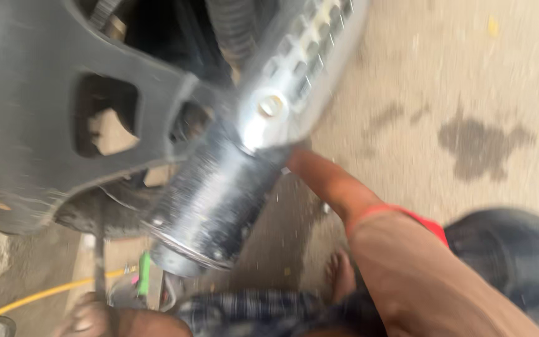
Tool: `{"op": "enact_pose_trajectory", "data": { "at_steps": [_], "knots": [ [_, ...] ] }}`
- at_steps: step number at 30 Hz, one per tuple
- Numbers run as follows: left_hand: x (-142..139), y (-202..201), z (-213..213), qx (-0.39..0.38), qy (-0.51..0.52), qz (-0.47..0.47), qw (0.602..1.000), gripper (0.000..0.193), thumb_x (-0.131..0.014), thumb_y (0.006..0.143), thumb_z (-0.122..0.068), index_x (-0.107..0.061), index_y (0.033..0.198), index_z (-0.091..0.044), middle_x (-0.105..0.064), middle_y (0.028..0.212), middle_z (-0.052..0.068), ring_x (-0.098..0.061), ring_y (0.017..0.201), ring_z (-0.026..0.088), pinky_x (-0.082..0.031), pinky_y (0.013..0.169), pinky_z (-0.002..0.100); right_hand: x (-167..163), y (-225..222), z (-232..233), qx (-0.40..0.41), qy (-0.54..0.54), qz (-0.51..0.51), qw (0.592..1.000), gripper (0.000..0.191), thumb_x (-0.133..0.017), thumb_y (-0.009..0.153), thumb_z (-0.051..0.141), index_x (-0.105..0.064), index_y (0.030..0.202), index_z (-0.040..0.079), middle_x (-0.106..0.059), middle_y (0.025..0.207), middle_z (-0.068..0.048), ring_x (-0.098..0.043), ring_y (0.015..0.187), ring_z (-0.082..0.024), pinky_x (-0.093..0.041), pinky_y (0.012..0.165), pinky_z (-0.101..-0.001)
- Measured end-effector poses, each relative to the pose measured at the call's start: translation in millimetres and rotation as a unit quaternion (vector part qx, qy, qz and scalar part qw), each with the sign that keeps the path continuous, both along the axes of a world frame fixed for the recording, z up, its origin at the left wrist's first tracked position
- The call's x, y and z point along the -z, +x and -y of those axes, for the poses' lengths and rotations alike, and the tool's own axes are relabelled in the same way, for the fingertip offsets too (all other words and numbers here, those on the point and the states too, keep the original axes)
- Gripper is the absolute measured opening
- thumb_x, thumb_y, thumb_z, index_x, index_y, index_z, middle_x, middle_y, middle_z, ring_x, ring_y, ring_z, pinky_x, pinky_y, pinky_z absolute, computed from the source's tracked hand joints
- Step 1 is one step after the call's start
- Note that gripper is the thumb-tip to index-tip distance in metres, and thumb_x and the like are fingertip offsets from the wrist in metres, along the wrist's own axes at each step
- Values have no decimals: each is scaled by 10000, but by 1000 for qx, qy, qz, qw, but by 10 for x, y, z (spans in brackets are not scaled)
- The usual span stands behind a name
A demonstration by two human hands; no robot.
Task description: The person works on the rear tire of a motorcycle, using a hammer and tire levers to pry and adjust the tire bead. They repeatedly insert tools between the tire and rim, striking the tools with a hammer to loosen the bead, and rotate the tire to access different sections.
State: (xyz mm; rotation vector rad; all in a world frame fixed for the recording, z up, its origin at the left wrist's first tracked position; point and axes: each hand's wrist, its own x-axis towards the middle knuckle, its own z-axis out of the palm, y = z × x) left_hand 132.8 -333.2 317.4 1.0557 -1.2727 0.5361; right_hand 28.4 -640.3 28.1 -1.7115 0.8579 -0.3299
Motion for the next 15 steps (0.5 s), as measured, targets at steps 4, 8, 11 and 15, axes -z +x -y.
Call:
{"op": "enact_pose_trajectory", "data": {
  "at_steps": [4,8,11,15],
  "knots": [
    [279,221,-140,-17,-6,-9,1000,382,-601,990,-419,-618,1031,-40,-584,1239,187,-567,1240,346,-441,1127,529,-277,-212,608,33,-25,11,999,519,-660,954,434,-651,1290,38,-708,1271,-137,-680,1167,-308,-548,1020,-482],
    [591,424,-280,-30,-5,0,1000,380,-613,983,-408,-617,1043,-33,-573,1252,197,-556,1252,350,-428,1134,528,-401,-392,1196,81,-34,10,996,517,-662,955,429,-649,1290,35,-705,1270,-137,-679,1161,-308,-550,1015,-482],
    [754,520,-337,-36,2,15,999,379,-622,977,-400,-615,1052,-28,-565,1262,205,-548,1262,354,-419,1139,527,-336,-459,1408,103,-24,8,994,515,-663,956,426,-648,1289,34,-703,1269,-138,-679,1157,-309,-552,1012,-482],
    [871,606,-357,-44,18,30,998,380,-634,970,-390,-614,1064,-22,-553,1275,215,-536,1274,358,-407,1146,526,-106,-474,1535,117,-2,5,993,513,-665,957,422,-646,1289,31,-701,1268,-138,-679,1152,-309,-554,1008,-481]
  ]
}}
